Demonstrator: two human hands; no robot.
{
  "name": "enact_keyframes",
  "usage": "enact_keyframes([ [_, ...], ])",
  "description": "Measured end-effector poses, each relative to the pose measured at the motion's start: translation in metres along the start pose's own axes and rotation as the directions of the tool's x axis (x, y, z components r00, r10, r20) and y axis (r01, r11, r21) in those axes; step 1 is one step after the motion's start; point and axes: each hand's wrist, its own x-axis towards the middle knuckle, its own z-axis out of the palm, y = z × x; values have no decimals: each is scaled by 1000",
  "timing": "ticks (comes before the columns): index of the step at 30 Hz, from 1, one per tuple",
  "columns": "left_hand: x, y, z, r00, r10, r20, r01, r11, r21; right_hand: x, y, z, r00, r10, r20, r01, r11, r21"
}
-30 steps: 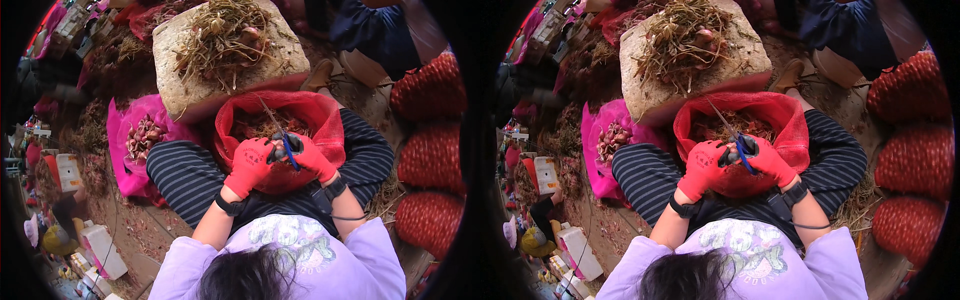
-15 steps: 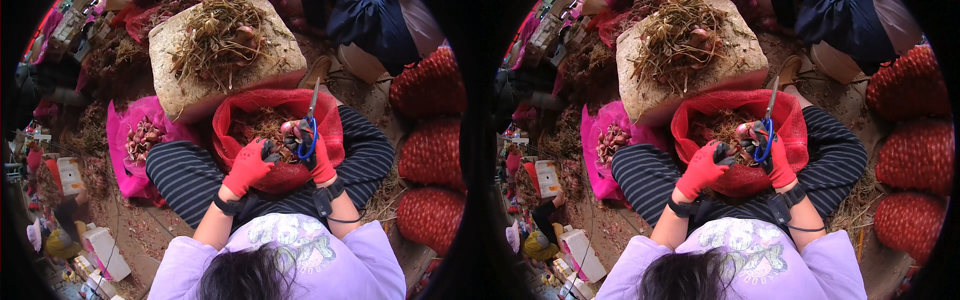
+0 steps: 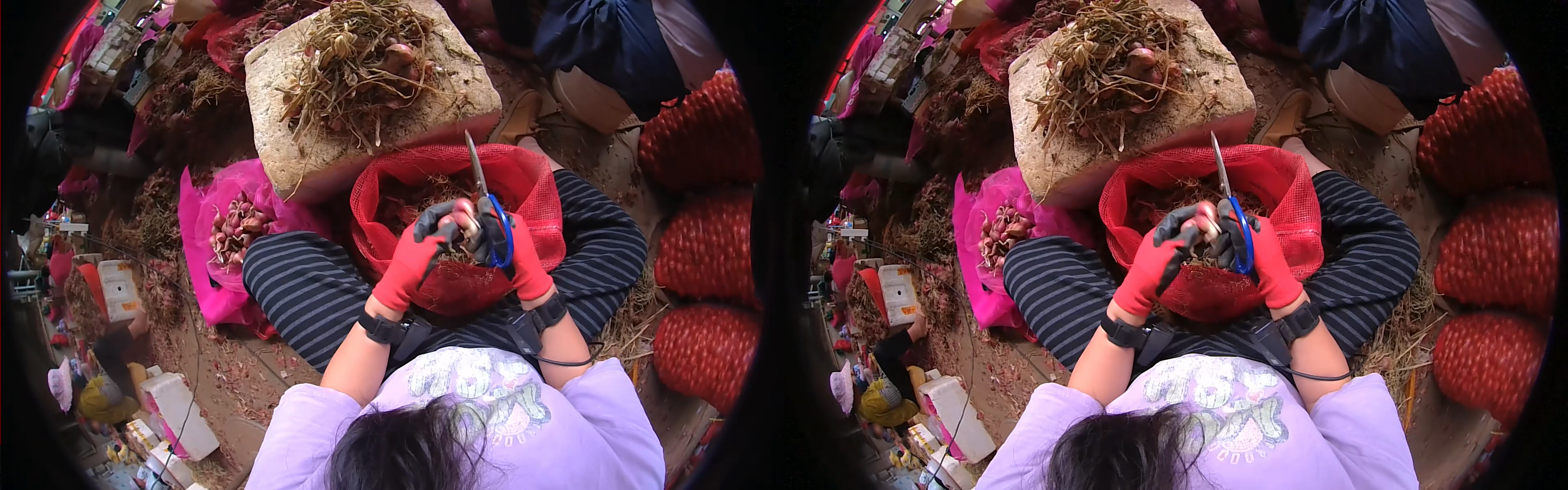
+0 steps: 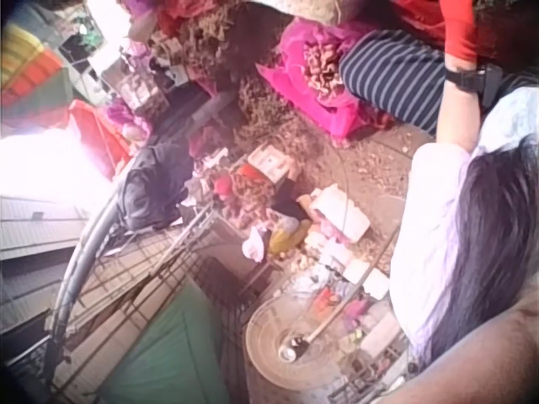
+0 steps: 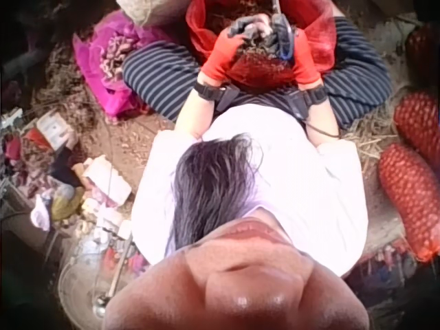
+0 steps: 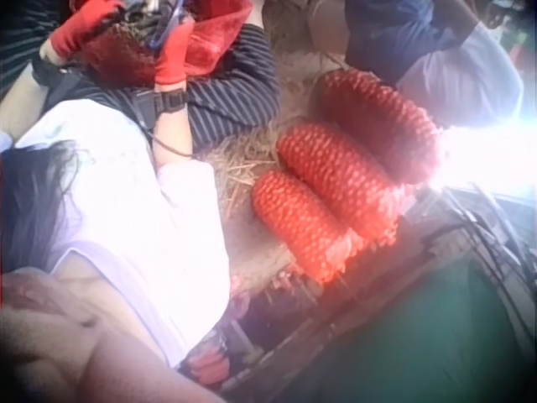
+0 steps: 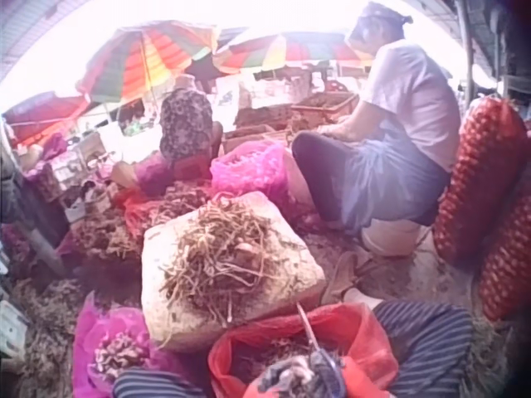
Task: The recorder sits on the ground and uses scissors to trim the roots and stalks of shallots, then places the trimmed shallots into a red net bag.
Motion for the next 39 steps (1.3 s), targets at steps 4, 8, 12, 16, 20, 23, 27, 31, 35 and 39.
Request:
enact_keyframes([
  [4,0,-15,-14,981,-174,81,189,800,-570,-11,-19,15,988,-136,78,151,960,-237],
  [8,-3,-3,-9,939,-328,106,320,715,-622,-7,-28,30,959,-250,135,283,874,-396],
  [12,-4,-31,-17,982,-141,125,159,976,-150,-4,-21,41,959,-232,162,280,696,-662],
  [16,-2,-27,-14,986,-29,167,-3,982,189,10,12,22,928,-361,89,331,696,-638],
  [20,-6,-16,-11,974,120,191,-202,838,507,14,22,20,959,-282,41,273,866,-418],
  [23,2,-53,-13,990,-100,-101,105,994,38,16,19,18,958,-287,17,260,842,-472],
  [27,-8,-27,-1,968,186,-170,-61,827,559,16,18,11,969,-246,-24,206,856,-474],
  [31,-11,-1,1,965,262,-22,-190,755,627,14,14,12,955,-296,10,224,700,-678],
  [35,-6,1,2,901,419,117,-340,511,790,12,16,16,961,-271,-46,167,706,-689],
  [39,-6,0,9,877,470,99,-303,384,872,14,20,10,960,-272,-66,172,758,-629],
])
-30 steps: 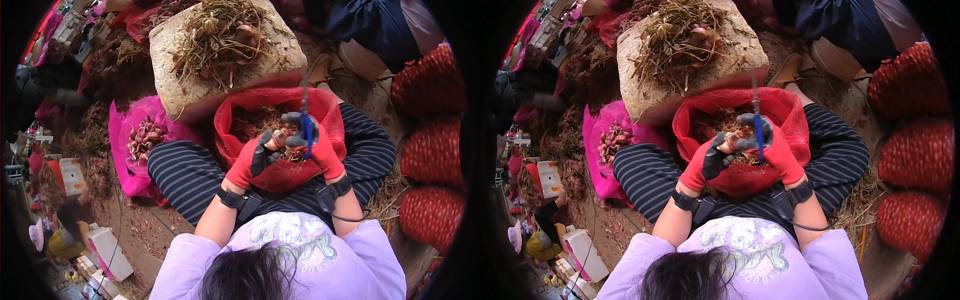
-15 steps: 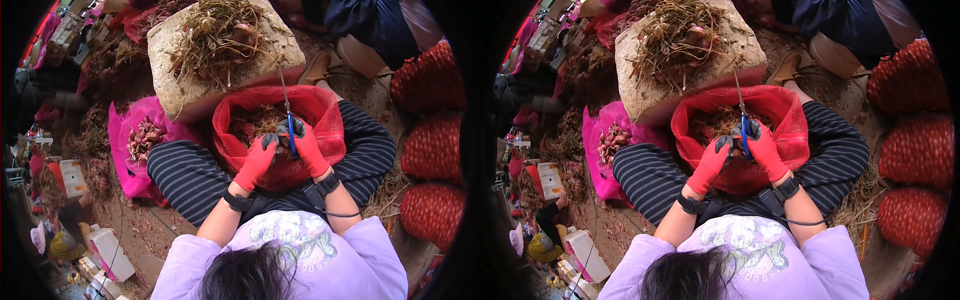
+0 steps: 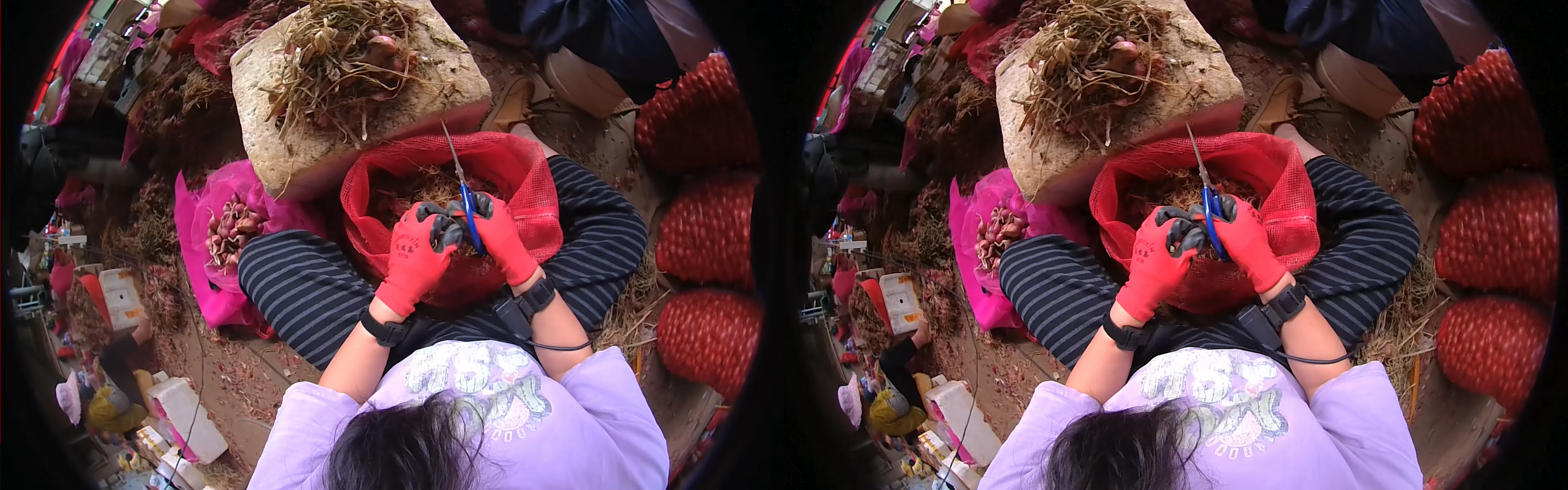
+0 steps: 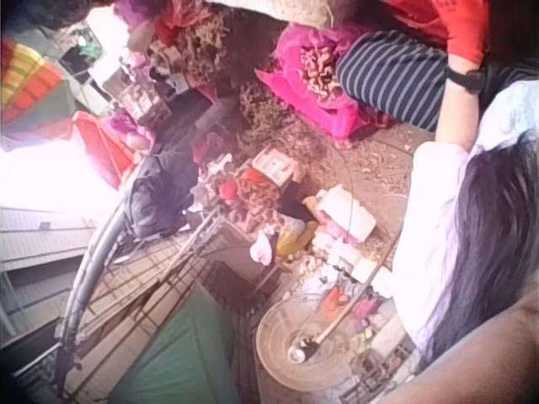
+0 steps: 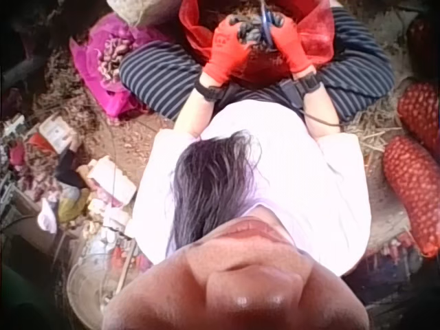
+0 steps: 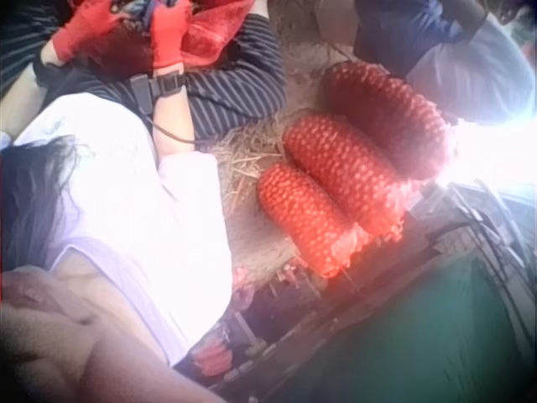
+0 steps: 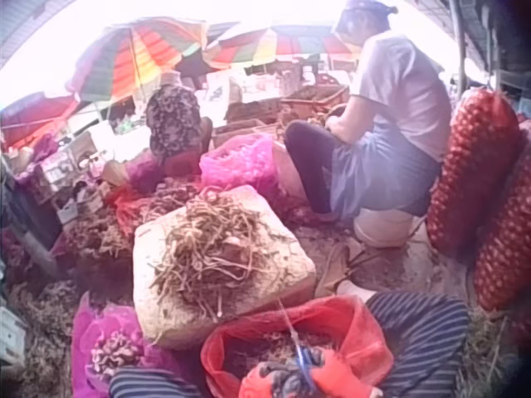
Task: The recorder sits on the ground and uses scissors to trim the roots and stalks of shallots, then places the trimmed shallots into a red net bag.
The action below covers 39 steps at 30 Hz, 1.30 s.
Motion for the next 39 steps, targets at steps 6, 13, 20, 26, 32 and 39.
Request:
enact_keyframes([
  [6,-1,7,-1,999,29,46,-31,999,42,5,7,-8,990,138,-8,-136,987,90],
  [13,1,31,0,996,-24,91,2,972,235,-2,-7,2,991,7,-137,-44,962,-269],
  [20,-8,4,22,977,-209,35,207,977,48,3,-1,7,979,0,-205,-27,991,-128],
  [26,0,3,22,908,247,-339,-216,968,125,1,-7,15,975,59,-216,33,916,399],
  [32,-8,21,23,905,292,-311,-274,957,99,7,-13,-1,994,68,-85,8,732,681],
  [39,-3,-11,21,907,-421,-17,157,376,-913,1,-28,-17,982,165,-89,-54,702,710],
])
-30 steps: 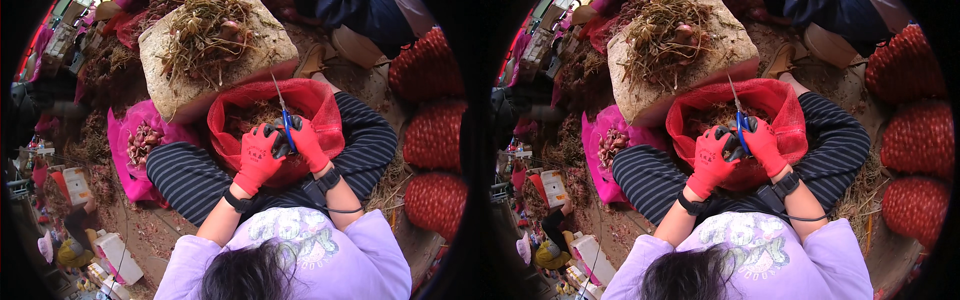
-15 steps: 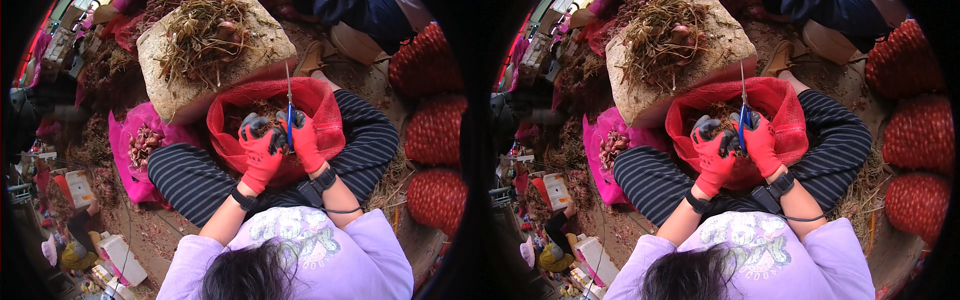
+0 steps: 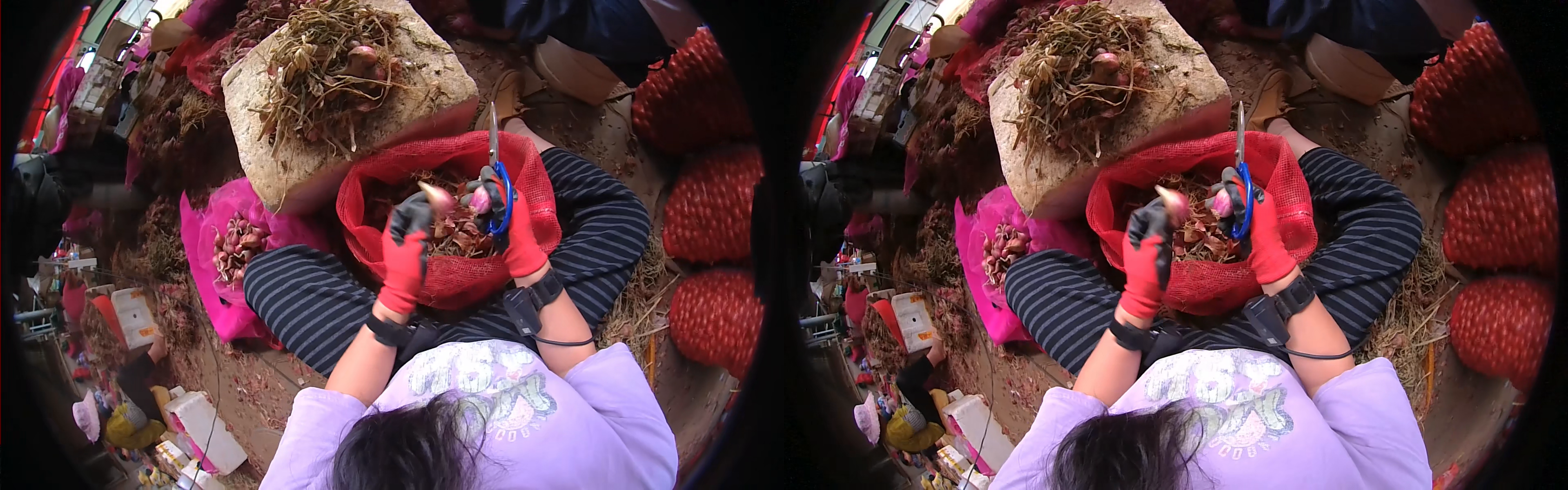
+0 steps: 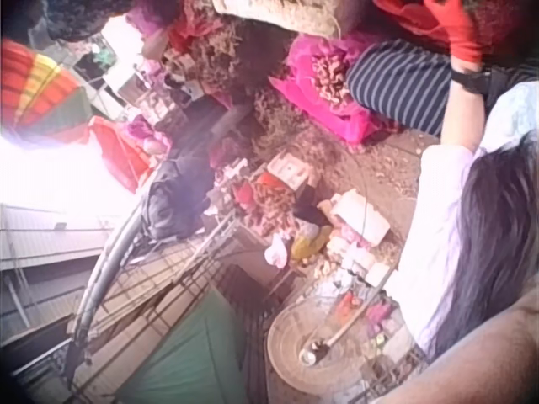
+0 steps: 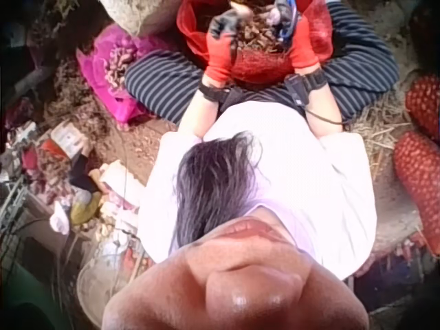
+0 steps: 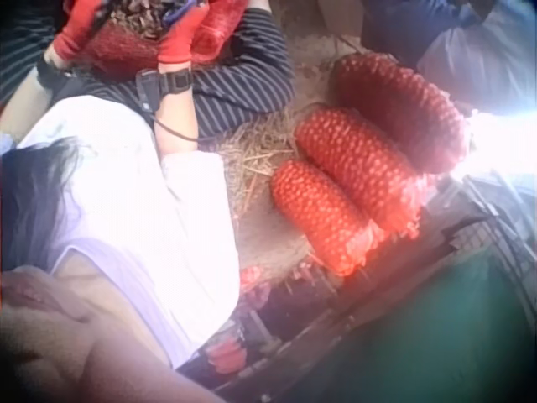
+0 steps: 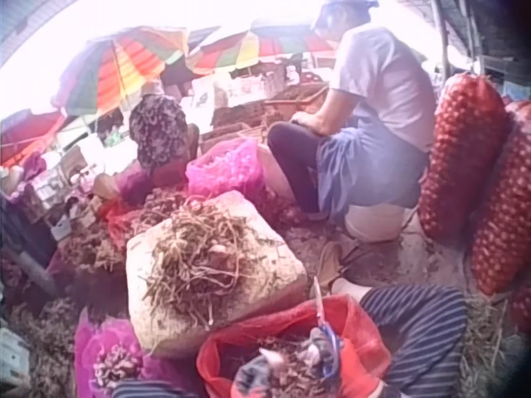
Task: The recorder sits on the ground and uses scissors to trim the roots and stalks of shallots, then places the trimmed shallots into a red net bag.
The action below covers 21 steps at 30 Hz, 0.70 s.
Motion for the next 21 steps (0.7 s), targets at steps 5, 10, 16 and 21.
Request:
enact_keyframes([
  [5,13,9,-20,975,-213,-65,178,921,-347,7,-5,-4,979,84,185,-88,996,14],
  [10,7,7,-41,1000,12,-3,-10,922,388,10,20,-13,978,-171,117,199,937,-286],
  [16,4,-11,-45,907,-375,-190,382,924,-1,-13,16,90,851,-279,444,417,874,-249],
  [21,0,-85,-79,991,-99,-88,85,985,-147,-14,61,226,777,65,626,128,957,-259],
])
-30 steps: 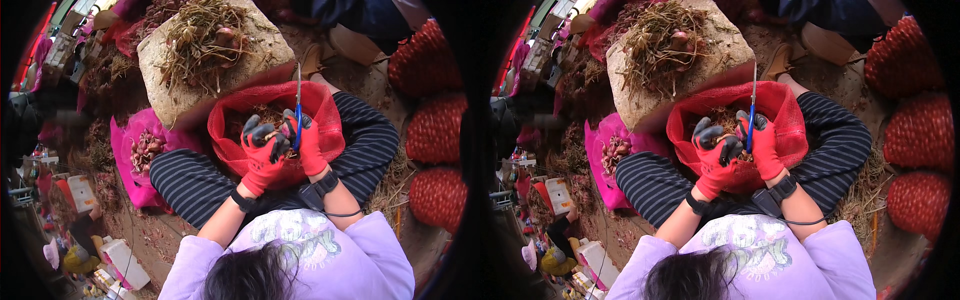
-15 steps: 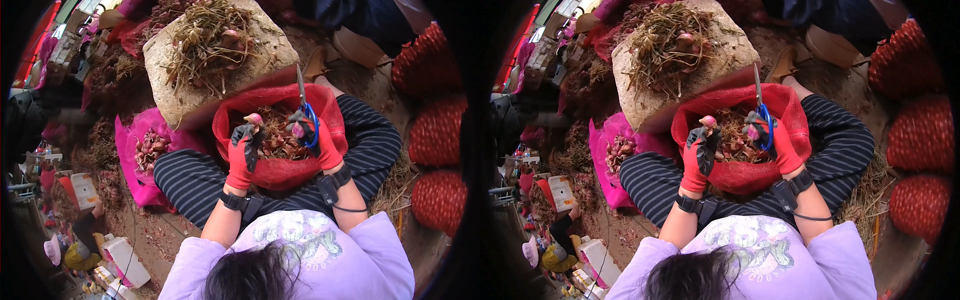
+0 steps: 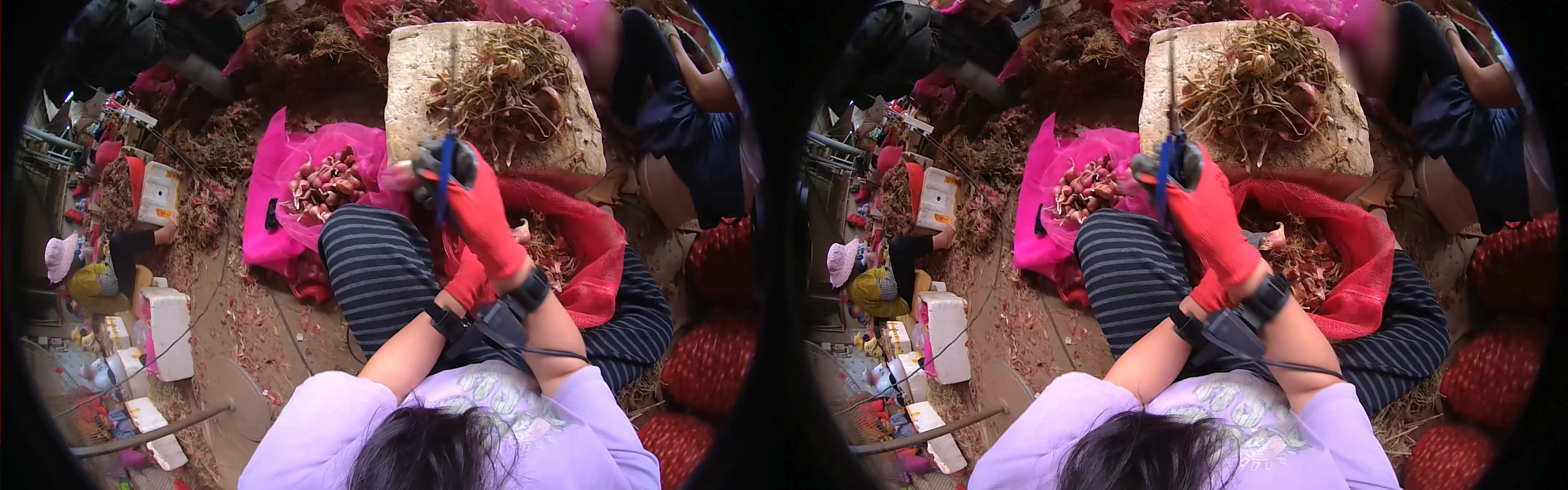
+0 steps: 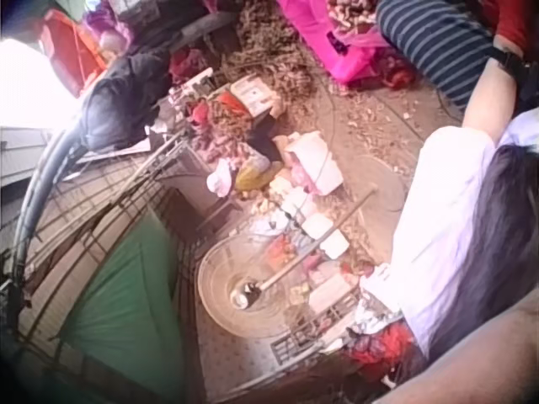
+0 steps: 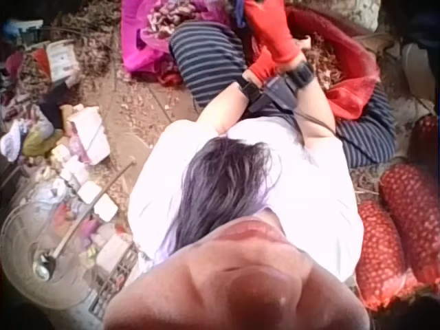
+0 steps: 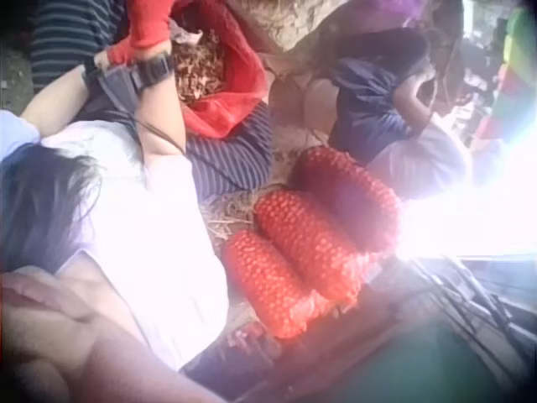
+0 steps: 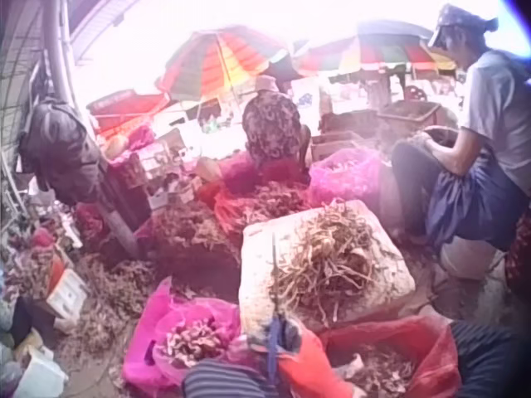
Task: The recorder sits on the ground and uses scissors to trim the roots and stalks of shallots, then places the trimmed shallots into a red net bag.
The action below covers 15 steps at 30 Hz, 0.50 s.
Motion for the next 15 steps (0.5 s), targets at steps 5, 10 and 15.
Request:
enact_keyframes([
  [5,-6,74,27,969,192,-156,-161,968,192,-9,14,-53,965,-228,-130,175,929,-326],
  [10,-14,102,55,931,364,15,-309,768,561,-72,-3,-124,916,70,-396,-261,852,-454],
  [15,-13,78,71,977,182,115,-211,914,347,-118,21,-168,904,160,-396,-235,960,-150],
])
